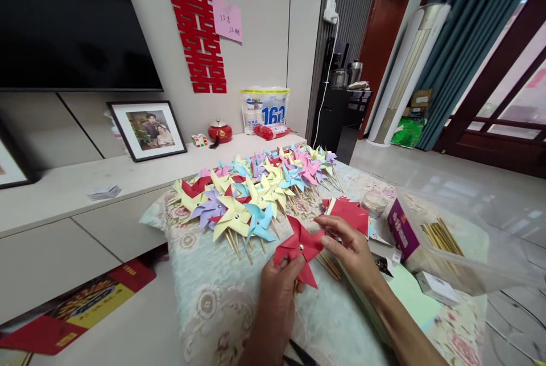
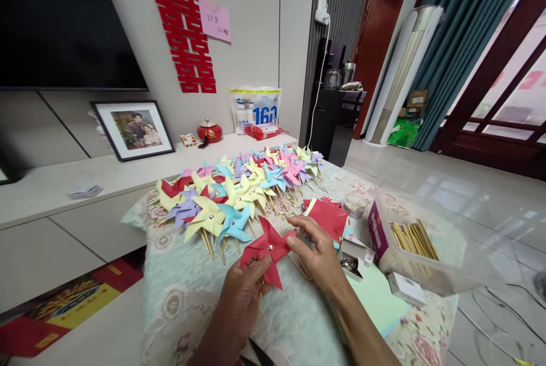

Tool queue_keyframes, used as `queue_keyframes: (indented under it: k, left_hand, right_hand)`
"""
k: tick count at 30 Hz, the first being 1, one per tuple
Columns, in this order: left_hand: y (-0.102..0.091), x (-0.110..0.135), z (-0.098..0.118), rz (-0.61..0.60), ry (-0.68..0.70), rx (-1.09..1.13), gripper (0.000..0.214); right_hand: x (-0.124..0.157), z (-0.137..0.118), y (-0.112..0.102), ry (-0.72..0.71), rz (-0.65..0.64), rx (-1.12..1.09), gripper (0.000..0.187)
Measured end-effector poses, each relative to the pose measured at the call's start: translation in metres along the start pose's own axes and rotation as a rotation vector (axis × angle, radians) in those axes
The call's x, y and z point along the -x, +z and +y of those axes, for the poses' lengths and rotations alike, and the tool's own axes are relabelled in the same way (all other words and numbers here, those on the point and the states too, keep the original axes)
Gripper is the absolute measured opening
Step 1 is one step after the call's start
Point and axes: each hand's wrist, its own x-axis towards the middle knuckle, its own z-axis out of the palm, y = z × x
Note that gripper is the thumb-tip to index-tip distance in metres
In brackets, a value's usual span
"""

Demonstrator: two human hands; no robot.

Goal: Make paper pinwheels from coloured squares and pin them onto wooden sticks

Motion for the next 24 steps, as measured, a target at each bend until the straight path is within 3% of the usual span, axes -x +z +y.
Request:
queue_keyframes:
  k: [6, 19, 24]
  left_hand:
    - [-0.001, 0.001, 0.002, 0.014, 0.015, 0.035, 0.031]
    - [0.002, 0.0, 0.0, 0.044, 0.019, 0.023, 0.026]
    - [0.001, -0.003, -0.003, 0.04, 0.071, -0.046, 0.026]
  right_hand:
    - [0.002, -0.001, 0.006, -0.195, -0.032, 0.153, 0.024]
    - [0.003, 0.003, 0.012, -0.224, -0.148, 0.258, 0.024]
    - [0.003, 0.005, 0.011, -0.244, -0.1, 0.239, 0.025]
